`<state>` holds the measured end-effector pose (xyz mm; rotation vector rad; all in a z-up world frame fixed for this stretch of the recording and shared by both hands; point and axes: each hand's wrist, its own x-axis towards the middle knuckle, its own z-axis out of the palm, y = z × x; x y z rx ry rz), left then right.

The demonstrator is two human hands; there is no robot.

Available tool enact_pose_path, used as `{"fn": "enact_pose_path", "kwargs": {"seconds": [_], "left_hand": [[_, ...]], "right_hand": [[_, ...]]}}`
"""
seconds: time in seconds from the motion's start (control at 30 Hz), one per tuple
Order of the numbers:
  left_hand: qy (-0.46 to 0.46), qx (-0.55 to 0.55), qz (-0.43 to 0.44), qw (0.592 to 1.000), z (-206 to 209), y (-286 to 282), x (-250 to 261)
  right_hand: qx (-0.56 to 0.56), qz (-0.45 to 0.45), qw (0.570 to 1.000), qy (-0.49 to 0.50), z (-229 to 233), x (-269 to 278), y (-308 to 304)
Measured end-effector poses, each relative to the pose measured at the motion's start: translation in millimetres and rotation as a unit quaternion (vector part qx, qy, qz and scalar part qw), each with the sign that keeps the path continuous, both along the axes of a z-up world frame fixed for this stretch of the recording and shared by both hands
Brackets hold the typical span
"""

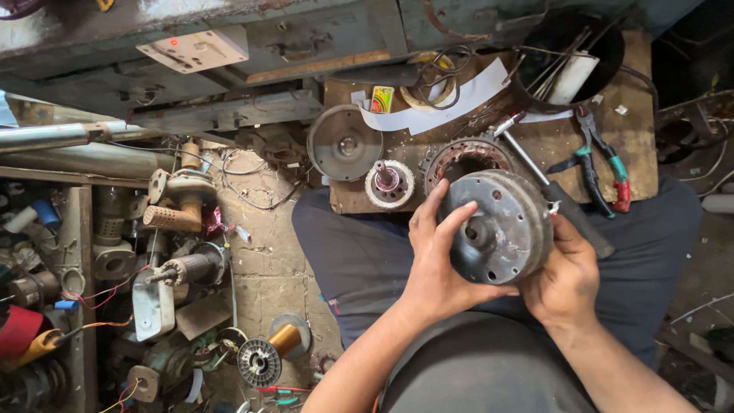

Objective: The person applies red grease to a motor rotor using a small stick, then picks up a motor stator and inspects its internal windings and wires. The person handles the components by hand in a cluttered workshop environment.

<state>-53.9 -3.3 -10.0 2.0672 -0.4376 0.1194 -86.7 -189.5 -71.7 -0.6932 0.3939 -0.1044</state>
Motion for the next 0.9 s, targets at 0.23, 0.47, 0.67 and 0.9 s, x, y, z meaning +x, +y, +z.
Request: {"fn": "enact_pose_path", "kwargs": {"seconds": [0.23, 0.47, 0.67, 0.9], "left_hand": [[-0.015, -0.046, 0.044, 0.998, -6.7, -2.1, -3.2], [0.055, -0.273, 0.04, 0.96, -26.0, 30.7, -25.7], [0.154, -0.349, 0.051, 0.923, -45.2, 47.1, -40.2], [0.339, -0.575, 0.02, 0.744, -44.1, 29.4, -49.6]], "right_hand": [[-0.177, 0.076, 0.981, -0.016, -2.7, -0.1, -2.4], [-0.477, 0.138, 0.851, -0.169, 4.7, -24.7, 15.1], [-0.568, 0.103, 0.764, -0.288, 33.6, -8.2, 22.8], [-0.544, 0.124, 0.778, -0.288, 45.2, 11.8, 37.0]]}}
